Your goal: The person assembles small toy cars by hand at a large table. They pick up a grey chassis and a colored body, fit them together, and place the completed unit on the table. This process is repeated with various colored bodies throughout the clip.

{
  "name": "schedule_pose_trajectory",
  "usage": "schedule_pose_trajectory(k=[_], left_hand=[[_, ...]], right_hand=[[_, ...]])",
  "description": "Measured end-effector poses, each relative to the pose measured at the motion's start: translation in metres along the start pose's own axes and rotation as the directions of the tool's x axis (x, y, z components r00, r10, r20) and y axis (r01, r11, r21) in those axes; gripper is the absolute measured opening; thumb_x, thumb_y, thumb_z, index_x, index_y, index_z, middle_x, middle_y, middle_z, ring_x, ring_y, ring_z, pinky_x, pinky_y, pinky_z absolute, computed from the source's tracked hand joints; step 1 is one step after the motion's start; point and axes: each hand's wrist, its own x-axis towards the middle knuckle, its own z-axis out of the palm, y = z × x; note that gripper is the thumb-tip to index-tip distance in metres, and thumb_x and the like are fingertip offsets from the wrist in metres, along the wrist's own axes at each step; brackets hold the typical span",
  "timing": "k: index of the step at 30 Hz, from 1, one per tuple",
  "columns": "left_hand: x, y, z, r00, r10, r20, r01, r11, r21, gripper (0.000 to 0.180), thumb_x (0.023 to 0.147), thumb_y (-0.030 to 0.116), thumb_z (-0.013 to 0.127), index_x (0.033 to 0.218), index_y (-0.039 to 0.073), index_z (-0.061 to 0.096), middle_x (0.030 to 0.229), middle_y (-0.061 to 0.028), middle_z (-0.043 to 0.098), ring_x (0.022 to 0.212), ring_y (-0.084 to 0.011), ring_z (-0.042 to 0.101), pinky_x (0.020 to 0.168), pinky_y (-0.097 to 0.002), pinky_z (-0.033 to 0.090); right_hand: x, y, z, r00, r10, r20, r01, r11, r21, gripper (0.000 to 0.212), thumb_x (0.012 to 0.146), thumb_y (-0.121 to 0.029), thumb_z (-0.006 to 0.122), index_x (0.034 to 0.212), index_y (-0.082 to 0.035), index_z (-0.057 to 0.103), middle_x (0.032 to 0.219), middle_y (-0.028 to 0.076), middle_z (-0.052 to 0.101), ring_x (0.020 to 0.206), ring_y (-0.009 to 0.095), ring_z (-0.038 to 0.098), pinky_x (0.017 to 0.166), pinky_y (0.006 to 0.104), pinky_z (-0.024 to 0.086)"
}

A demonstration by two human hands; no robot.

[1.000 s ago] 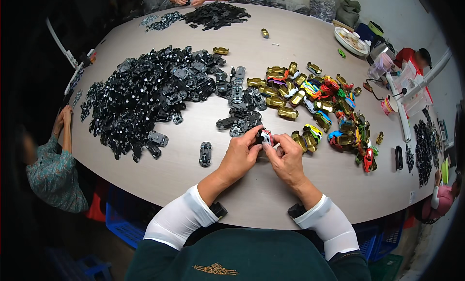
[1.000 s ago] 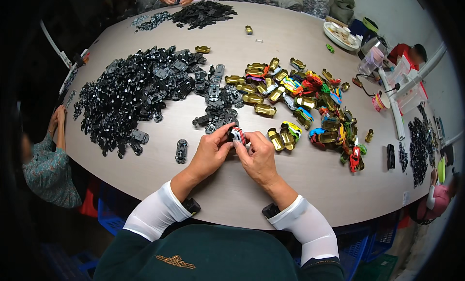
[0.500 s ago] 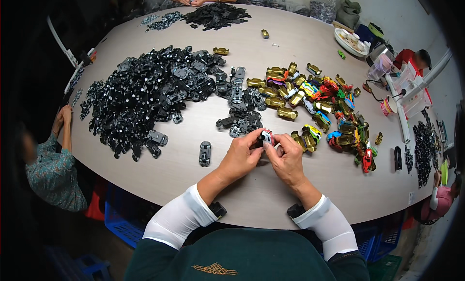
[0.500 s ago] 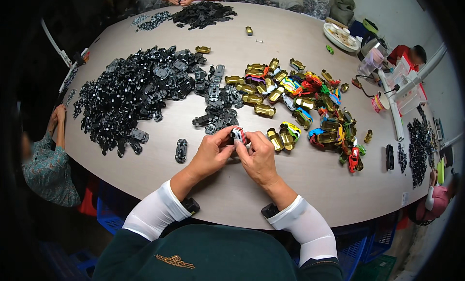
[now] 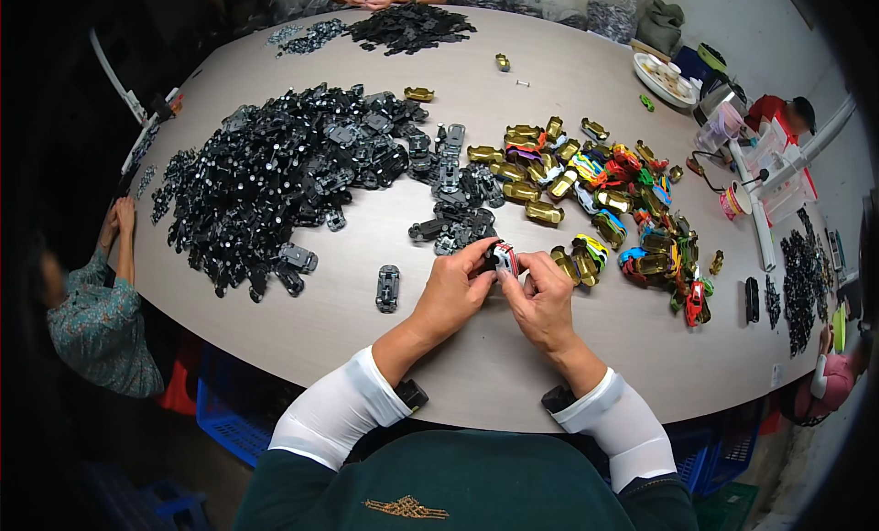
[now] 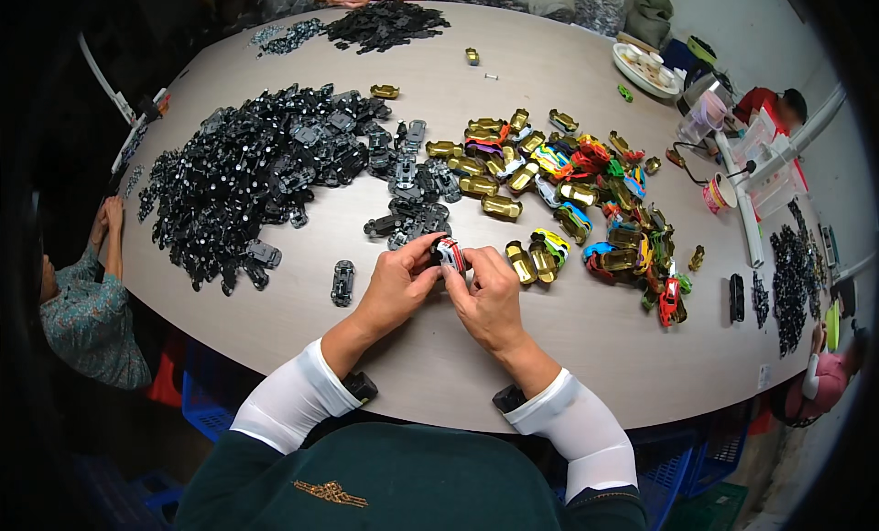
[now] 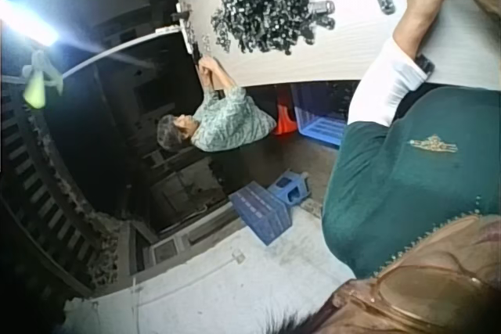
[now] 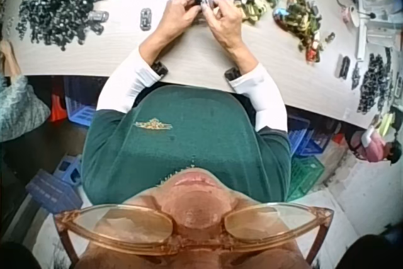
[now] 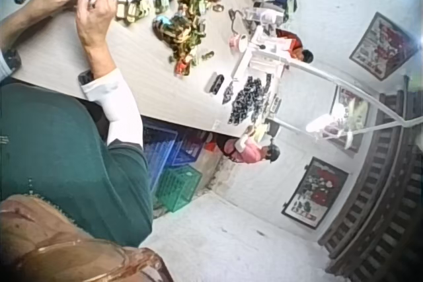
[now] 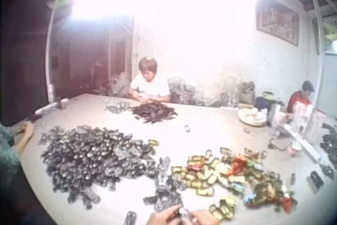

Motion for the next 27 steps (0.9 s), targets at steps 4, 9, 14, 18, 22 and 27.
schedule_pose_trajectory(k=[4,9,14,18,22,27], left_hand=[[0.0,0.005,0.0,0.999,0.031,0.03,-0.032,0.999,0.04,0.046,0.083,-0.009,0.056,0.128,-0.003,0.052,0.102,-0.0101,0.068,0.092,-0.0109,0.063,0.083,-0.0253,0.051],[0.0,-0.003,0.0,0.994,0.034,0.101,-0.013,0.978,-0.21,0.041,0.086,-0.004,0.06,0.126,-0.005,0.053,0.099,-0.0076,0.067,0.09,-0.0121,0.063,0.082,-0.026,0.052],[0.006,-0.004,-0.01,0.987,-0.131,0.088,0.149,0.959,-0.239,0.033,0.089,0.005,0.065,0.12,-0.003,0.055,0.105,-0.0068,0.065,0.087,-0.0091,0.062,0.078,-0.0238,0.052],[0.007,-0.001,-0.006,0.99,-0.135,-0.033,0.1,0.852,-0.514,0.027,0.083,-0.002,0.069,0.106,0.002,0.055,0.098,-0.0039,0.061,0.085,-0.0086,0.06,0.08,-0.0218,0.053],[0.003,-0.005,0.001,0.999,-0.043,0.022,0.049,0.903,-0.427,0.029,0.08,-0.006,0.07,0.102,0.003,0.054,0.097,-0.0037,0.057,0.091,-0.0094,0.059,0.083,-0.0222,0.053],[0.003,0.003,-0.003,0.993,-0.104,0.053,0.115,0.934,-0.338,0.024,0.093,0.008,0.059,0.116,0.0,0.057,0.101,-0.0037,0.062,0.087,-0.0063,0.058,0.074,-0.0221,0.051]], right_hand=[[0.0,0.002,0.0,1.0,0.021,0.013,-0.021,1.0,-0.018,0.018,0.081,-0.008,0.068,0.093,0.003,0.062,0.077,0.009,0.054,0.05,0.014,0.044,0.046,0.0293,0.037],[0.0,0.005,-0.002,1.0,0.018,0.015,-0.018,0.999,-0.027,0.02,0.079,-0.007,0.069,0.096,0.002,0.063,0.079,0.009,0.055,0.055,0.015,0.049,0.05,0.0291,0.041],[0.002,0.01,-0.002,0.994,-0.1,0.038,0.102,0.993,-0.052,0.032,0.076,-0.002,0.07,0.107,-0.001,0.065,0.084,0.01,0.057,0.064,0.017,0.056,0.057,0.0303,0.046],[0.002,0.014,0.003,0.981,0.181,-0.069,-0.173,0.978,0.117,0.035,0.082,-0.006,0.07,0.114,0.002,0.061,0.088,0.008,0.06,0.065,0.009,0.058,0.053,0.0258,0.046],[-0.003,0.028,0.011,0.956,0.292,-0.022,-0.256,0.871,0.42,0.042,0.082,-0.006,0.072,0.121,0.001,0.058,0.091,0.007,0.062,0.053,0.002,0.042,0.044,0.0206,0.036],[-0.002,0.012,0.001,0.99,0.14,0.031,-0.143,0.968,0.205,0.047,0.077,0.0,0.071,0.122,0.0,0.057,0.089,0.007,0.063,0.049,0.004,0.041,0.044,0.023,0.036]])
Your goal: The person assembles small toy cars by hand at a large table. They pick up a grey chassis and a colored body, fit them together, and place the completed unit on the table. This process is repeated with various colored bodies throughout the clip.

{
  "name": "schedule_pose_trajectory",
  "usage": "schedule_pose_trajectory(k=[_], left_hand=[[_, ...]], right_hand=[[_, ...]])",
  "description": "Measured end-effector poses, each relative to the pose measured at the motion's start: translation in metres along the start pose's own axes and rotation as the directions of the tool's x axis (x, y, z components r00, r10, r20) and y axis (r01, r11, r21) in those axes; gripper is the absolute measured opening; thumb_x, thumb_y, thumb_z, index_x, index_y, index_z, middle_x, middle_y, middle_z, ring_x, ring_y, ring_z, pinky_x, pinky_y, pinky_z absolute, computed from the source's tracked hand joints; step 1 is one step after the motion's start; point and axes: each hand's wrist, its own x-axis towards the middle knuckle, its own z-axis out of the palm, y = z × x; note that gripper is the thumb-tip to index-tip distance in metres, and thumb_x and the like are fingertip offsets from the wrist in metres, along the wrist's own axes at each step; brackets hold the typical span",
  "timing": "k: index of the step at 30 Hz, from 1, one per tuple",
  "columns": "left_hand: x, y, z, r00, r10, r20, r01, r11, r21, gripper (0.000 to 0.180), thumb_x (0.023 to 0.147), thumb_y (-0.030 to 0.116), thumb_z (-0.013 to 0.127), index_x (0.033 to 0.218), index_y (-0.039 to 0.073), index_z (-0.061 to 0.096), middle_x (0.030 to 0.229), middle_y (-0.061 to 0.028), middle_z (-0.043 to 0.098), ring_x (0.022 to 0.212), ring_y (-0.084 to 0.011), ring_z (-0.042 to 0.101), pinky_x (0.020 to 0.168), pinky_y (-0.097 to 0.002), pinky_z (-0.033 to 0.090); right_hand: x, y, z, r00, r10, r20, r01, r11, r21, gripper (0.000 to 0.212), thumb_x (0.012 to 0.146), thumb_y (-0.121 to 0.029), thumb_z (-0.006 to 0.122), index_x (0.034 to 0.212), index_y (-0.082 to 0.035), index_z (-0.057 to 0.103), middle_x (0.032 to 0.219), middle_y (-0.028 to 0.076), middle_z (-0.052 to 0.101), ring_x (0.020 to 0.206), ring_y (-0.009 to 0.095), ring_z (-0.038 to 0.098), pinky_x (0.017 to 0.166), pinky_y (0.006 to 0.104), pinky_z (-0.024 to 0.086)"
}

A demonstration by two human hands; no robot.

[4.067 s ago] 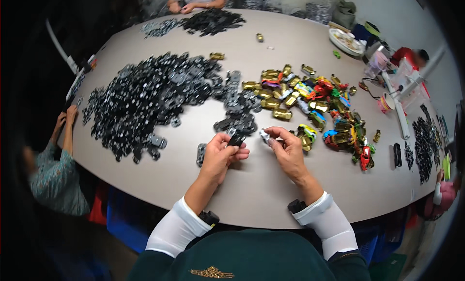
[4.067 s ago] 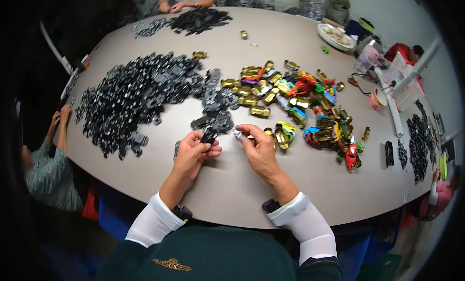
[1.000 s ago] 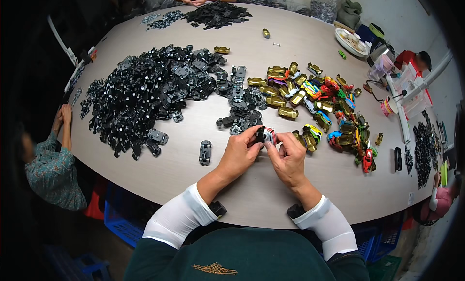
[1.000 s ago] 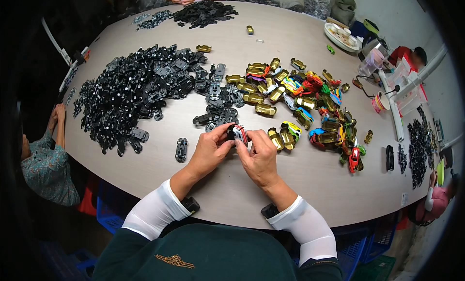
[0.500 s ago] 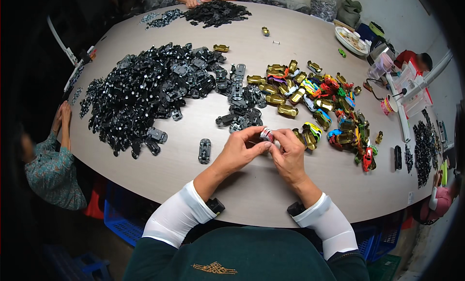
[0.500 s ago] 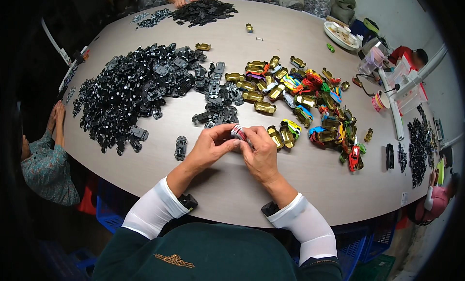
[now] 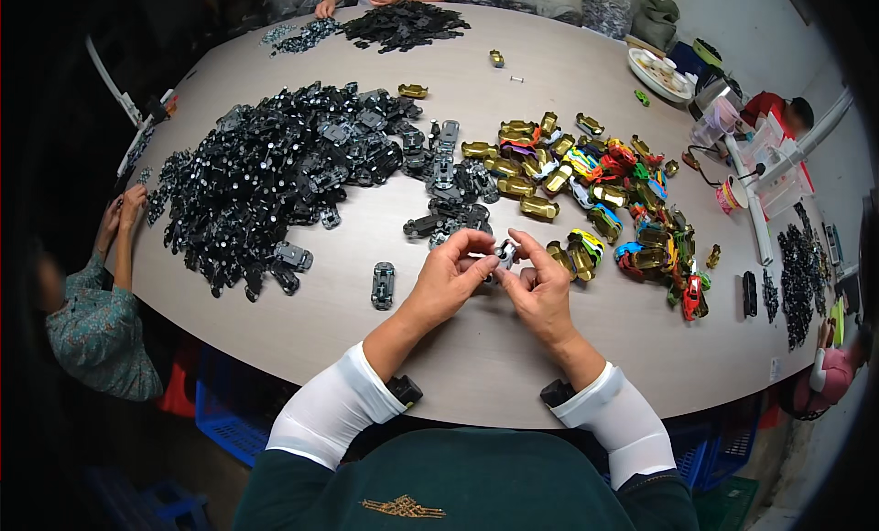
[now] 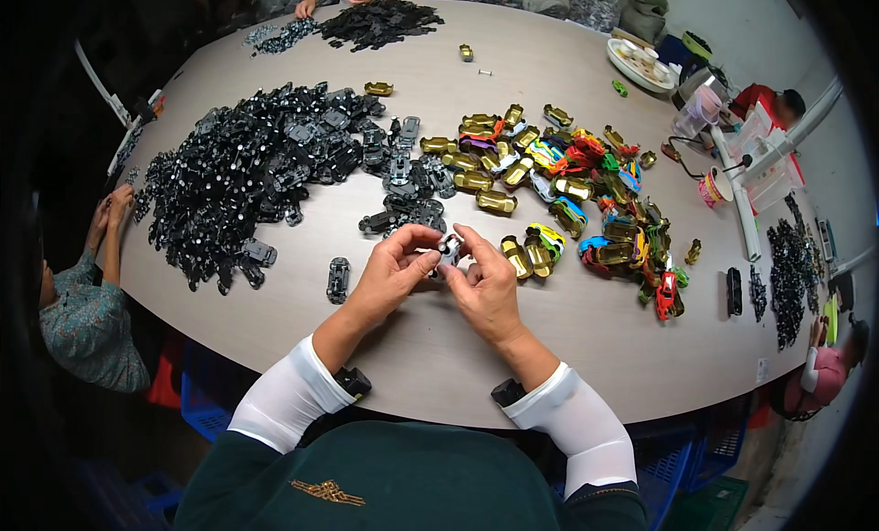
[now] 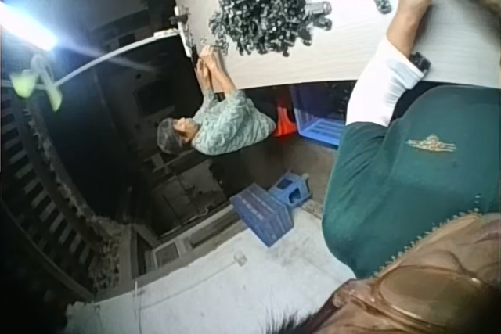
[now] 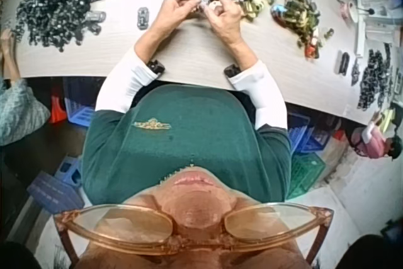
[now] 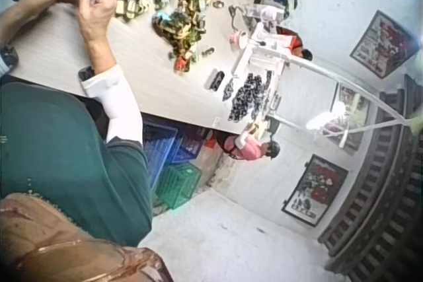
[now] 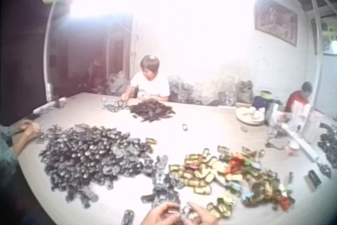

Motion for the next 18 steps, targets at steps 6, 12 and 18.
schedule_pose_trajectory(k=[6,12,18], left_hand=[[0.0,-0.009,-0.005,0.996,-0.079,0.035,0.081,0.995,-0.058,0.029,0.095,0.007,0.055,0.122,0.0,0.06,0.1,-0.0021,0.066,0.085,-0.0065,0.061,0.075,-0.0216,0.051],[-0.001,-0.01,-0.003,0.994,-0.11,0.016,0.111,0.979,-0.172,0.029,0.096,0.007,0.053,0.123,0.0,0.06,0.104,-0.0026,0.067,0.088,-0.0054,0.061,0.075,-0.0209,0.052],[-0.001,-0.013,-0.002,1.0,-0.002,0.001,0.002,1.0,0.012,0.03,0.096,0.006,0.052,0.125,0.001,0.059,0.107,-0.0028,0.067,0.091,-0.006,0.061,0.076,-0.0208,0.052]], right_hand=[[0.001,-0.007,0.0,0.99,-0.137,0.026,0.139,0.984,-0.111,0.048,0.074,0.0,0.071,0.121,-0.002,0.06,0.085,0.007,0.062,0.047,0.009,0.04,0.045,0.0251,0.036],[0.002,-0.009,-0.002,0.976,-0.211,0.049,0.217,0.959,-0.181,0.046,0.075,-0.001,0.071,0.121,-0.002,0.061,0.084,0.009,0.061,0.053,0.014,0.048,0.046,0.0263,0.039],[0.003,-0.016,-0.004,0.971,-0.22,0.091,0.234,0.949,-0.211,0.045,0.077,-0.001,0.069,0.122,-0.001,0.06,0.085,0.013,0.061,0.064,0.02,0.058,0.053,0.0299,0.049]])
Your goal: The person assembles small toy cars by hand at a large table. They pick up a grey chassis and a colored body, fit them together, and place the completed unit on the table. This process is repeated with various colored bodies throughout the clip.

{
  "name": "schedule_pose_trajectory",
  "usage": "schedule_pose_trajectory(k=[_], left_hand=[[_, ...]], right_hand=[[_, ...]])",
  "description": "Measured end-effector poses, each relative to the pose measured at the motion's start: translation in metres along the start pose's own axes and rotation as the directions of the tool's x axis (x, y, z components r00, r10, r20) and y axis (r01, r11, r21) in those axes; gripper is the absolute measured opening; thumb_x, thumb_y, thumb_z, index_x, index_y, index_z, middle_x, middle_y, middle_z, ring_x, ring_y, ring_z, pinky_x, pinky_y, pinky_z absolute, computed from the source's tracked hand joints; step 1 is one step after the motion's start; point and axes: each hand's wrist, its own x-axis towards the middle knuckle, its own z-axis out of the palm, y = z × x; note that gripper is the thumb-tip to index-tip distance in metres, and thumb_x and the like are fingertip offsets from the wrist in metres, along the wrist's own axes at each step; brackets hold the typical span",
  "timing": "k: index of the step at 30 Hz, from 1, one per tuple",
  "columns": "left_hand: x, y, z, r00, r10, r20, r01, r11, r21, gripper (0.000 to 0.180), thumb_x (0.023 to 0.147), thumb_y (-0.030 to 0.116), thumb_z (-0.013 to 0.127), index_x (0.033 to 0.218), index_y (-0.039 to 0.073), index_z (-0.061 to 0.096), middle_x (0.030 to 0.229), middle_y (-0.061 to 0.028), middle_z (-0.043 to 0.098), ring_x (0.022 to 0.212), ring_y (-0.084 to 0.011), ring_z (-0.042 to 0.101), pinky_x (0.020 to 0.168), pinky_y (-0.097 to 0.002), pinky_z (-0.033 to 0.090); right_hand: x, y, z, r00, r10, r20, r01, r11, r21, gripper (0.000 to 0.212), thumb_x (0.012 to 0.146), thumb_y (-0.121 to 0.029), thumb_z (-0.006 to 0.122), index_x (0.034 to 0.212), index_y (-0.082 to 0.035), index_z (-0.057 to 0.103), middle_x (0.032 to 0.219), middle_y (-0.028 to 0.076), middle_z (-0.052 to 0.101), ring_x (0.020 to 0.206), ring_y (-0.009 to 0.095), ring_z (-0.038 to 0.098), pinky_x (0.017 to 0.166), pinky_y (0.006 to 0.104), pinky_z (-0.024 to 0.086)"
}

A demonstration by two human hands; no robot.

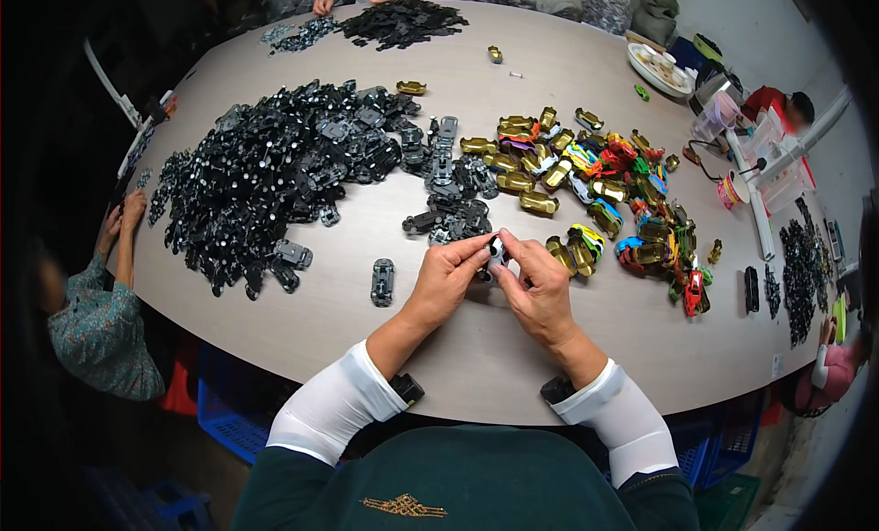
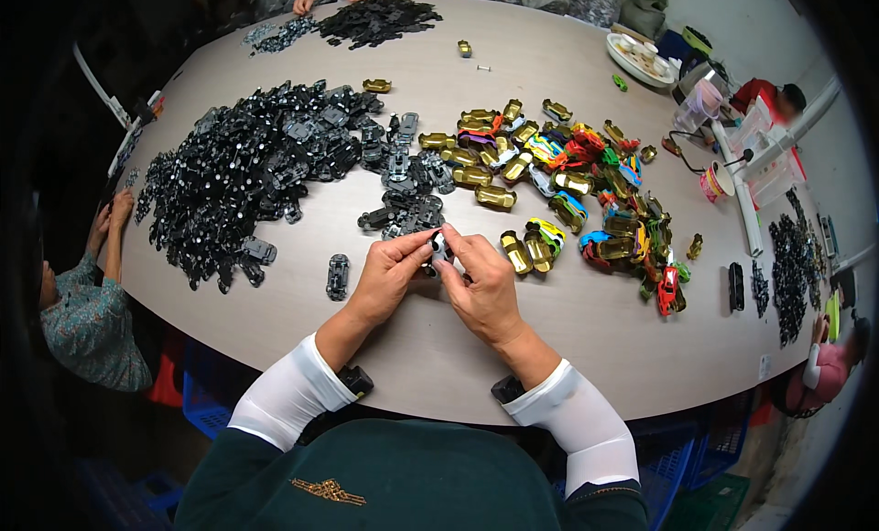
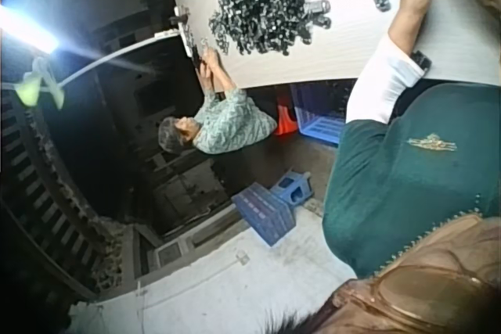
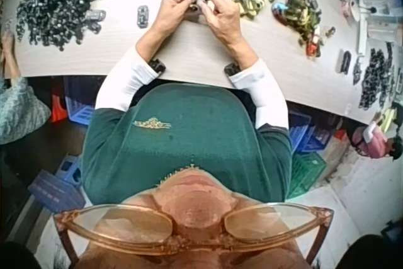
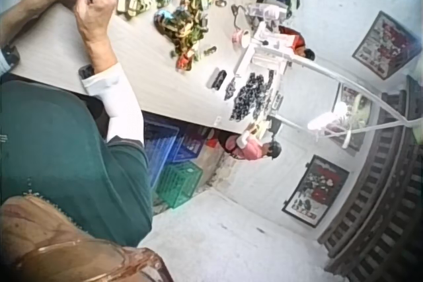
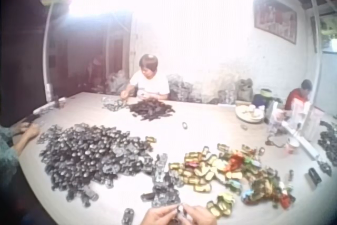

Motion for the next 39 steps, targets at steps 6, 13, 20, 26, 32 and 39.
schedule_pose_trajectory(k=[6,13,20,26,32,39], left_hand=[[0.001,-0.002,0.0,0.965,0.254,0.066,-0.262,0.924,0.278,0.034,0.093,0.001,0.055,0.127,0.003,0.058,0.107,-0.0061,0.067,0.091,-0.0083,0.062,0.077,-0.0218,0.052],[0.002,0.011,0.001,0.995,0.006,-0.098,-0.017,0.994,-0.111,0.047,0.088,0.001,0.063,0.133,0.0,0.05,0.098,-0.0069,0.065,0.082,-0.0106,0.063,0.073,-0.023,0.052],[0.003,0.028,-0.01,0.965,-0.256,0.064,0.264,0.923,-0.281,0.023,0.089,0.01,0.065,0.111,0.005,0.058,0.093,-0.0011,0.063,0.078,-0.0073,0.061,0.065,-0.0204,0.05],[0.001,0.023,-0.008,0.97,-0.244,0.004,0.241,0.954,-0.176,0.015,0.093,0.022,0.062,0.101,0.011,0.06,0.083,0.0043,0.06,0.063,-0.0014,0.048,0.052,-0.0155,0.035],[0.002,0.012,-0.003,0.971,-0.238,0.02,0.238,0.957,-0.166,0.014,0.092,0.025,0.063,0.092,0.011,0.058,0.076,0.0069,0.054,0.058,0.0011,0.043,0.046,-0.0157,0.027],[-0.001,0.011,-0.002,0.97,-0.243,0.02,0.244,0.964,-0.103,0.017,0.091,0.025,0.064,0.09,0.01,0.056,0.073,0.0051,0.054,0.052,-0.0008,0.044,0.041,-0.0156,0.03]], right_hand=[[-0.003,0.008,0.002,1.0,-0.005,-0.019,0.005,1.0,0.013,0.044,0.077,0.0,0.069,0.121,0.0,0.06,0.086,0.013,0.062,0.064,0.021,0.059,0.055,0.0305,0.05],[-0.002,0.021,0.002,0.889,0.428,0.159,-0.454,0.786,0.421,0.044,0.082,-0.003,0.069,0.123,0.003,0.055,0.086,0.007,0.063,0.063,0.008,0.054,0.051,0.023,0.044],[0.005,0.023,-0.01,0.631,0.583,0.512,-0.714,0.177,0.678,0.027,0.096,-0.018,0.054,0.116,0.001,0.053,0.089,0.007,0.061,0.069,0.009,0.056,0.056,0.0236,0.048],[0.009,0.021,-0.02,0.709,0.455,0.538,-0.704,0.421,0.572,0.027,0.099,-0.021,0.048,0.119,-0.003,0.048,0.077,0.005,0.058,0.059,0.007,0.05,0.045,0.0182,0.038],[0.009,0.02,-0.022,0.638,0.327,0.697,-0.769,0.212,0.603,0.024,0.098,-0.019,0.045,0.118,-0.005,0.046,0.074,0.007,0.06,0.047,0.006,0.043,0.037,0.0171,0.028],[0.007,0.017,-0.02,0.627,0.343,0.699,-0.775,0.182,0.606,0.018,0.098,-0.018,0.047,0.111,-0.006,0.046,0.073,0.012,0.062,0.044,0.007,0.043,0.036,0.0177,0.027]])
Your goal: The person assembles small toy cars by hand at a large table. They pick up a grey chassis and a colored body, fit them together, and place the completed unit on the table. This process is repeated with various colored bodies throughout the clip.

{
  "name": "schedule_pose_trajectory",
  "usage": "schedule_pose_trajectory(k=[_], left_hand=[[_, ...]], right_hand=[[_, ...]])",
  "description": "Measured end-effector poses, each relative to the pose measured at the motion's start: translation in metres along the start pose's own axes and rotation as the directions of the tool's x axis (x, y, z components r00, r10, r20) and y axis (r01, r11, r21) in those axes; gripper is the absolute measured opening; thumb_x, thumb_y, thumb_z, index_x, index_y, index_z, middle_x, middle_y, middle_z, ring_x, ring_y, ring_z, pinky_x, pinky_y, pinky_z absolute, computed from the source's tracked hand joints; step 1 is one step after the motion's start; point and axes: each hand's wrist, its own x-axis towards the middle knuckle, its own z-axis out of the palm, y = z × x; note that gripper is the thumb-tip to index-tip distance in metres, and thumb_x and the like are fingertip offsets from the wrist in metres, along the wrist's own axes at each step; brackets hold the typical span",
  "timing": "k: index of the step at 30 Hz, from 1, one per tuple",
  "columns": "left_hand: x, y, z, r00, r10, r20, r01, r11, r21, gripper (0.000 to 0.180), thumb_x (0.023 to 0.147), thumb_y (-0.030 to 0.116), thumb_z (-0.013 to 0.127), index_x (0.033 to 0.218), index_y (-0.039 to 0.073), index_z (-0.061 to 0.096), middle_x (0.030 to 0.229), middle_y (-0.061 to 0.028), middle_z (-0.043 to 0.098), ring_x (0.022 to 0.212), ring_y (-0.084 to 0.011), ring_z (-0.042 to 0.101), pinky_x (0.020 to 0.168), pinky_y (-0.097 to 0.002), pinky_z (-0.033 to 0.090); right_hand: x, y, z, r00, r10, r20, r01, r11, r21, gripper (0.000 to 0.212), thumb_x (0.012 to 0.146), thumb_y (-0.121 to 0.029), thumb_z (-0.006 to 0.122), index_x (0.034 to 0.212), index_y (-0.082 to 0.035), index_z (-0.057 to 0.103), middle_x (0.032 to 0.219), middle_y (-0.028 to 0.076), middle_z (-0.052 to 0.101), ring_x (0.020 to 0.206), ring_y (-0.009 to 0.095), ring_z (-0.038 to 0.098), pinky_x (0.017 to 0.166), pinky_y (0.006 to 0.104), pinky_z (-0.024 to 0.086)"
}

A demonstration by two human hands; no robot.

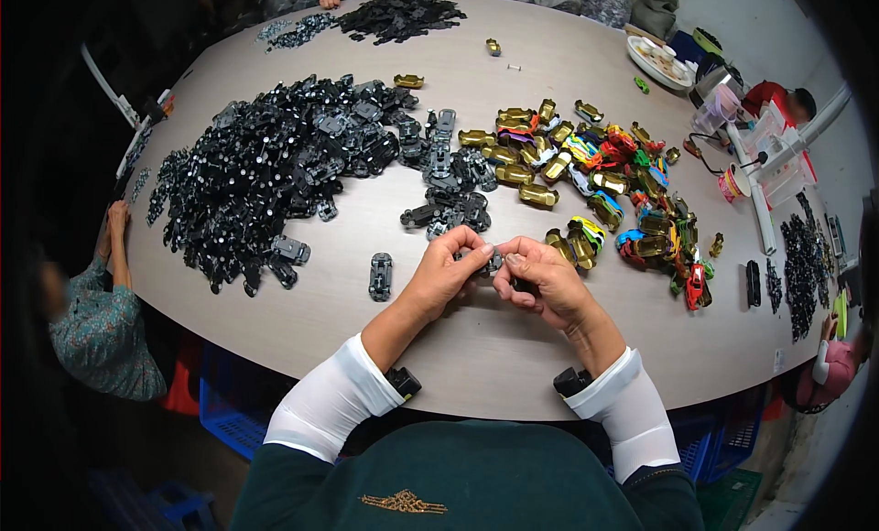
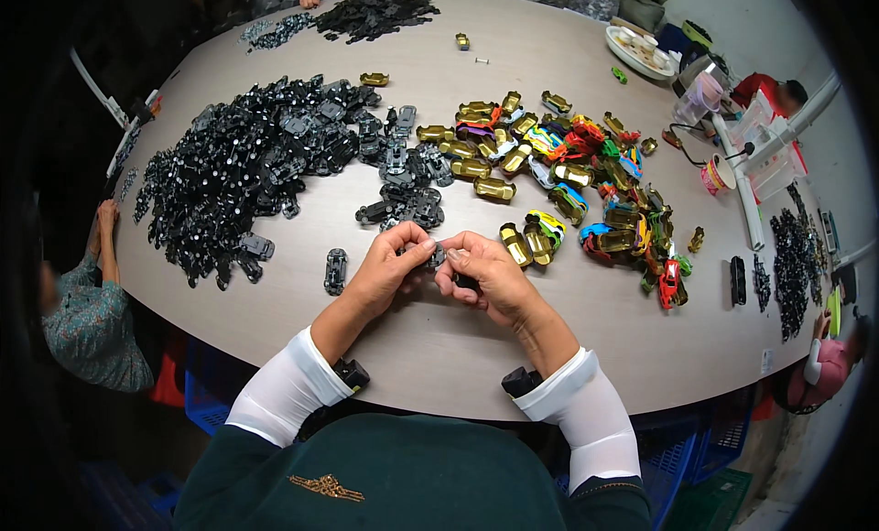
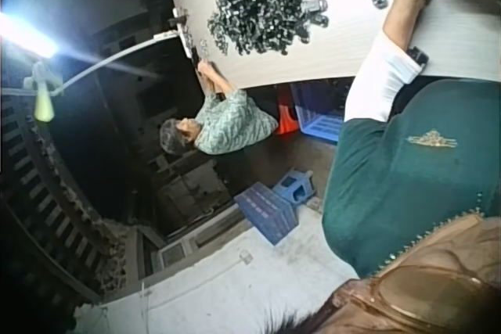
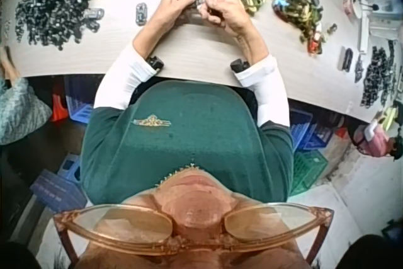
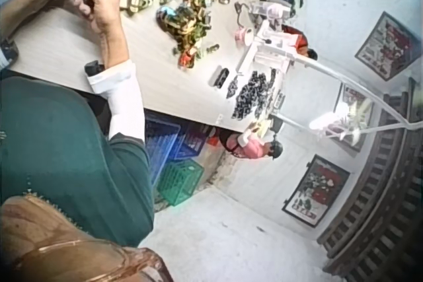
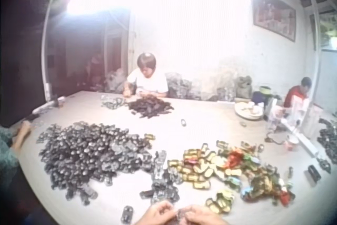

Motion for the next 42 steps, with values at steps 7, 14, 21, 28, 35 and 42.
schedule_pose_trajectory(k=[7,14,21,28,35,42], left_hand=[[-0.002,0.004,0.001,1.0,0.03,-0.001,-0.03,0.999,0.018,0.016,0.09,0.023,0.064,0.089,0.01,0.054,0.071,0.0041,0.054,0.05,-0.0015,0.044,0.04,-0.0164,0.031],[0.009,-0.012,-0.008,0.966,0.258,0.033,-0.26,0.958,0.123,0.013,0.087,0.017,0.065,0.083,0.007,0.057,0.071,0.0034,0.055,0.051,-0.0044,0.045,0.046,-0.0193,0.036],[0.004,-0.002,-0.006,0.925,0.369,0.092,-0.37,0.813,0.449,0.013,0.084,0.01,0.065,0.077,0.001,0.059,0.07,-0.0006,0.058,0.067,-0.0056,0.051,0.06,-0.0222,0.041],[0.007,-0.002,-0.01,0.962,0.268,0.056,-0.274,0.944,0.187,0.011,0.085,0.01,0.064,0.077,0.003,0.059,0.071,0.0026,0.056,0.065,-0.003,0.046,0.058,-0.0195,0.036],[0.007,-0.006,-0.009,0.979,0.203,0.026,-0.205,0.975,0.084,0.011,0.085,0.01,0.065,0.077,0.005,0.059,0.07,0.003,0.056,0.063,-0.0023,0.047,0.056,-0.0187,0.036],[0.005,-0.006,-0.009,0.969,0.242,0.04,-0.245,0.963,0.114,0.012,0.084,0.009,0.066,0.077,0.004,0.059,0.071,0.0021,0.058,0.064,-0.0034,0.049,0.056,-0.0194,0.038]], right_hand=[[0.0,0.001,0.0,0.999,0.042,0.028,-0.042,0.999,0.006,0.014,0.097,-0.019,0.049,0.105,-0.007,0.046,0.072,0.013,0.063,0.043,0.007,0.042,0.035,0.0181,0.026],[0.0,0.002,0.007,0.999,0.029,0.029,-0.026,0.997,-0.073,0.011,0.097,-0.017,0.051,0.101,-0.007,0.047,0.069,0.011,0.062,0.046,0.007,0.042,0.04,0.0184,0.03],[0.003,0.014,0.005,0.999,-0.021,-0.028,0.011,0.954,-0.3,0.01,0.096,-0.014,0.052,0.097,-0.005,0.049,0.068,0.007,0.06,0.049,0.005,0.043,0.043,0.019,0.032],[0.001,0.002,-0.001,0.996,0.036,0.078,-0.033,0.999,-0.033,0.013,0.096,-0.018,0.054,0.099,-0.006,0.05,0.073,0.011,0.063,0.048,0.007,0.045,0.042,0.0181,0.033],[0.001,0.005,0.003,0.997,0.028,0.069,-0.03,0.999,0.023,0.013,0.096,-0.018,0.056,0.097,-0.008,0.048,0.073,0.012,0.063,0.048,0.008,0.046,0.041,0.018,0.033],[0.002,0.009,0.004,0.997,0.021,0.072,-0.02,1.0,-0.013,0.015,0.095,-0.02,0.058,0.095,-0.009,0.048,0.071,0.011,0.063,0.049,0.008,0.047,0.041,0.0177,0.032]])
